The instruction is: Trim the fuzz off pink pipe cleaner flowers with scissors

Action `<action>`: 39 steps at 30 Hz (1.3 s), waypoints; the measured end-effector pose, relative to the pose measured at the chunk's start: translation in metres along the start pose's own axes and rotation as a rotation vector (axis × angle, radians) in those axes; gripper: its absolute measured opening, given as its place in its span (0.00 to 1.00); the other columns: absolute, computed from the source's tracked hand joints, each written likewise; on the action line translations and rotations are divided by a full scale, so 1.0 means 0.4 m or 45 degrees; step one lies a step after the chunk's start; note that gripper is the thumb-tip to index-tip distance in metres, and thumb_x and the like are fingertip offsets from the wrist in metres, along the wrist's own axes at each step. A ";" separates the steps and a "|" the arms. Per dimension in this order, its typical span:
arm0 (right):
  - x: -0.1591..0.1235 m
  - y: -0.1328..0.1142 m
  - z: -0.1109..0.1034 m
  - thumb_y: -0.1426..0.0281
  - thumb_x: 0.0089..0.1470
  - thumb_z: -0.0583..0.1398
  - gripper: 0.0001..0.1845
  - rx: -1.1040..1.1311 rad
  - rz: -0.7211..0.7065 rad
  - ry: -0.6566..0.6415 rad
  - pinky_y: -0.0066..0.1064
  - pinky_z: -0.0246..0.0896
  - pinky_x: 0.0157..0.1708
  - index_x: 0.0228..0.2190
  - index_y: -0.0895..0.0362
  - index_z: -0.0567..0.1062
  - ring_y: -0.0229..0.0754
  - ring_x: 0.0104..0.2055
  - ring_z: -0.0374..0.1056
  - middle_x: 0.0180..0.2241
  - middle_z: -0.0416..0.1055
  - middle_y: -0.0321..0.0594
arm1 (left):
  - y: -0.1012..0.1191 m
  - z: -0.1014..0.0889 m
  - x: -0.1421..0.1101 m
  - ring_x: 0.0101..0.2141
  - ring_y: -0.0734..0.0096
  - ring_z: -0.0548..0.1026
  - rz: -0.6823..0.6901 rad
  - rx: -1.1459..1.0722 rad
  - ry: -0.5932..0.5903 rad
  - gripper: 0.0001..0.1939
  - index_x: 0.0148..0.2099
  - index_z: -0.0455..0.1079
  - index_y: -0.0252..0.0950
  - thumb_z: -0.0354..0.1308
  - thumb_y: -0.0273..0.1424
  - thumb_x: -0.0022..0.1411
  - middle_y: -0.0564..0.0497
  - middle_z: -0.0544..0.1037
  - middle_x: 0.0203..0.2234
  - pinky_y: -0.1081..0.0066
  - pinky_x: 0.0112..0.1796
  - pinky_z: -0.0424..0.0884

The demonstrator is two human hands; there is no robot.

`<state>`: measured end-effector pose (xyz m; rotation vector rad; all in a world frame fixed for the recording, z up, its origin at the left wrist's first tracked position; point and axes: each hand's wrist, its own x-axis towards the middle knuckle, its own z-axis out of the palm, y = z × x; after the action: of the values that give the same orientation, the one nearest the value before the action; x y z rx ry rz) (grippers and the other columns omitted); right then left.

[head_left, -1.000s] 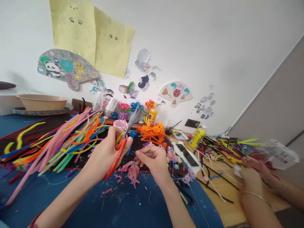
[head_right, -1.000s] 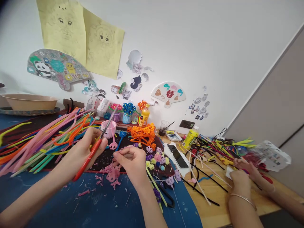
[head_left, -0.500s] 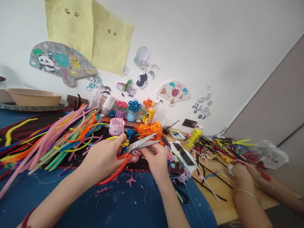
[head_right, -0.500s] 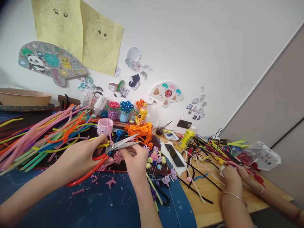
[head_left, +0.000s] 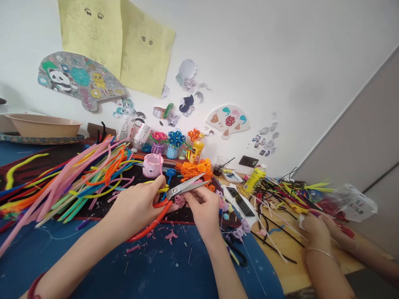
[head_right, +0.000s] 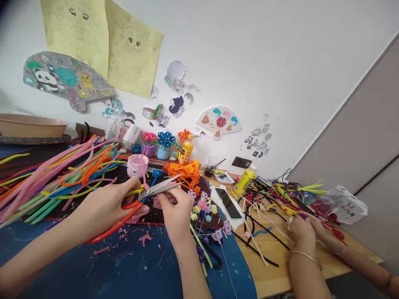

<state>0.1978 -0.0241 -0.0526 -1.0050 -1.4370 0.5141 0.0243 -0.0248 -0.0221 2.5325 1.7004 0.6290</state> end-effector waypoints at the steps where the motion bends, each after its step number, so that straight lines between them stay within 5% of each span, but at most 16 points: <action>1: 0.000 -0.001 0.000 0.70 0.49 0.61 0.07 0.000 -0.006 0.001 0.30 0.65 0.24 0.27 0.60 0.80 0.39 0.22 0.67 0.23 0.75 0.40 | -0.001 0.000 -0.001 0.27 0.60 0.73 -0.002 0.007 0.000 0.18 0.39 0.58 0.43 0.49 0.51 0.57 0.54 0.74 0.25 0.72 0.23 0.51; 32: -0.002 -0.013 0.001 0.75 0.53 0.58 0.12 -0.382 -0.382 0.139 0.26 0.55 0.21 0.21 0.59 0.76 0.35 0.20 0.61 0.19 0.67 0.36 | -0.014 -0.010 -0.005 0.29 0.56 0.77 -0.010 0.100 -0.011 0.22 0.37 0.64 0.44 0.51 0.56 0.53 0.54 0.77 0.24 0.72 0.23 0.55; 39: -0.005 -0.022 -0.002 0.74 0.55 0.56 0.13 -0.450 -0.402 0.096 0.26 0.55 0.21 0.21 0.57 0.75 0.36 0.21 0.60 0.20 0.68 0.36 | -0.003 -0.001 -0.006 0.32 0.52 0.78 0.016 0.144 0.006 0.18 0.44 0.61 0.40 0.49 0.48 0.59 0.48 0.80 0.30 0.70 0.23 0.57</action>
<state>0.1959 -0.0305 -0.0467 -1.0324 -1.6138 -0.0098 0.0224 -0.0264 -0.0230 2.6206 1.7716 0.5549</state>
